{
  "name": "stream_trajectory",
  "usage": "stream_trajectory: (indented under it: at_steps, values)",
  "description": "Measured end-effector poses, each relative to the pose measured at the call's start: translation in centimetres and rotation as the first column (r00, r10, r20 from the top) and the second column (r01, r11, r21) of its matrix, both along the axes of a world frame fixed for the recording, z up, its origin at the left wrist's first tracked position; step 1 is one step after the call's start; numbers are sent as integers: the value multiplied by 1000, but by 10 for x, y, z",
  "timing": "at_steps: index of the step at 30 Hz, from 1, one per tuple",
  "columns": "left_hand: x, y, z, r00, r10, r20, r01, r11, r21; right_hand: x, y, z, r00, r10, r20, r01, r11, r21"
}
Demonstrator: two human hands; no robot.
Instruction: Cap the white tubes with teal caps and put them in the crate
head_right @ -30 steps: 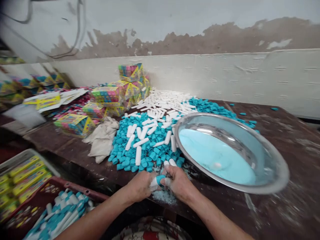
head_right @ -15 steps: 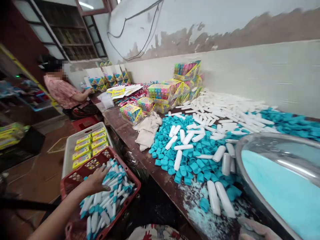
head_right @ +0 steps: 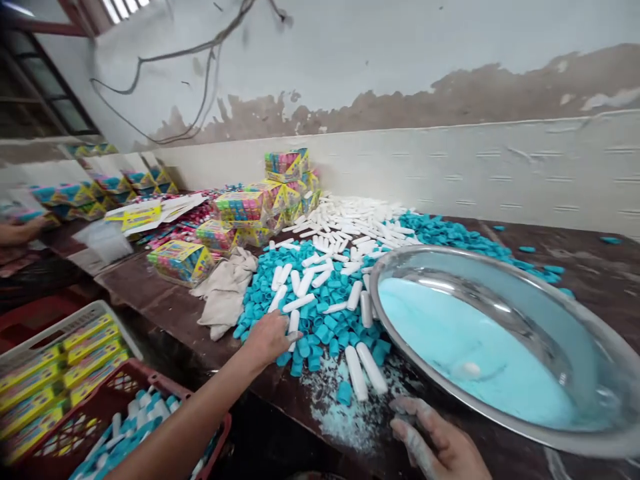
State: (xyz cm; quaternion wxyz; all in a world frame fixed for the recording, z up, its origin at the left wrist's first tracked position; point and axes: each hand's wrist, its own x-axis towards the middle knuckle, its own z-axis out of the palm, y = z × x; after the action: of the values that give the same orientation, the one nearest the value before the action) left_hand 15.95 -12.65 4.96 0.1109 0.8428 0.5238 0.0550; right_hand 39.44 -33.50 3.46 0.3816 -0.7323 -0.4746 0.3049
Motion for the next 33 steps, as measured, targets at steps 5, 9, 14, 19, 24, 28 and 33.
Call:
stream_trajectory:
  at_steps: [5, 9, 14, 19, 24, 28, 33]
  values:
    - [2, -2, 2, 1000, -7, -7, 8, 999, 52, -13, 5, 4, 985, 68, 156, -78, 995, 62]
    - [11, -29, 22, 955, -182, 234, 201, 978, -59, -30, 9, 24, 859, 193, 474, -357, 890, 284]
    - [35, -73, 36, 808, -256, 531, 496, 783, -376, -23, 12, 57, 607, -22, 795, -526, 738, 422]
    - [43, -75, 24, 791, -17, 611, 473, 650, -594, 48, 17, 68, 530, -57, 846, -30, 996, 86]
    - [34, -73, 5, 766, 68, 639, 485, 591, -645, 94, 29, 68, 692, 190, 696, 50, 950, -308]
    - [25, -74, -5, 778, 142, 612, 429, 591, -683, 108, 24, 73, 739, 90, 667, 118, 959, -260]
    - [18, -76, -4, 774, 211, 597, 346, 649, -677, 116, 11, 77, 799, 2, 601, 124, 978, -168]
